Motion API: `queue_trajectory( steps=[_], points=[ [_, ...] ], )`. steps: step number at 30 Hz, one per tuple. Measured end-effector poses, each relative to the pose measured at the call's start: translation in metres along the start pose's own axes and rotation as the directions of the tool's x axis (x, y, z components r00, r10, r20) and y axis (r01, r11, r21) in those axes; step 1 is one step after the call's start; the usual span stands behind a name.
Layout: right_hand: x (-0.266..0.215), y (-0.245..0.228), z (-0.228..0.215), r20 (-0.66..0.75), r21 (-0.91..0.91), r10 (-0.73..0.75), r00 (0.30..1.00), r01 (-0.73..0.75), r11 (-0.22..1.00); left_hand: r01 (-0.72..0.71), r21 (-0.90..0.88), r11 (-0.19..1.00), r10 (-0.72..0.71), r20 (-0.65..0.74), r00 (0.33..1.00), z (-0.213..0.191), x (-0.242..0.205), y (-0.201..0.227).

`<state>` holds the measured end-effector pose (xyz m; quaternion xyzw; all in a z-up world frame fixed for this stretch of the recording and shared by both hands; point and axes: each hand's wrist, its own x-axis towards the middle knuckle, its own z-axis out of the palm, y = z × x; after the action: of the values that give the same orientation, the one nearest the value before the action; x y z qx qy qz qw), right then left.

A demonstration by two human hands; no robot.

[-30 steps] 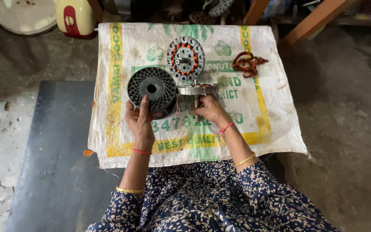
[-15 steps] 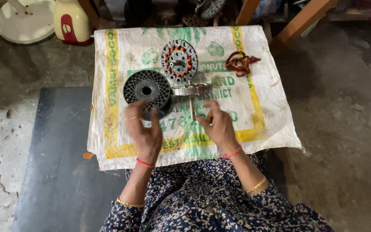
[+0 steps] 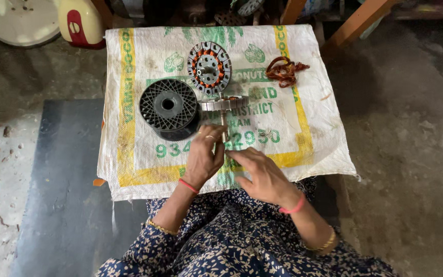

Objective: The person winds copper wire around a motor stator core, carefully threading it through slots and securing it with a thin string. They handle the stator and a spool of copper wire, performing repetitive winding and tying actions.

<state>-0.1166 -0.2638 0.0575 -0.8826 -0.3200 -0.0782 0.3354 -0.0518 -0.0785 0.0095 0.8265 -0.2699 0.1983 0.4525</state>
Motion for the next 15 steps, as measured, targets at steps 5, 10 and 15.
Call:
queue_trajectory(
  steps=[5, 10, 15],
  points=[
    [0.0, -0.004, -0.066, 0.167, 0.023, -0.232, 0.958, 0.231, 0.973, 0.489, -0.437, 0.755, -0.565, -0.054, 0.823, 0.018, -0.005, 0.003],
    [0.035, 0.018, -0.065, -0.1, 0.195, 0.242, 0.965, -0.219, 0.956, 0.675, -0.446, 0.588, -0.697, 0.145, 0.702, 0.015, -0.007, 0.009],
    [0.053, 0.034, 0.001, -0.191, -0.228, -0.245, 0.951, 0.2, 0.953, 0.454, -0.2, 0.868, -0.468, -0.027, 0.883, -0.008, -0.015, 0.025]
  ],
)
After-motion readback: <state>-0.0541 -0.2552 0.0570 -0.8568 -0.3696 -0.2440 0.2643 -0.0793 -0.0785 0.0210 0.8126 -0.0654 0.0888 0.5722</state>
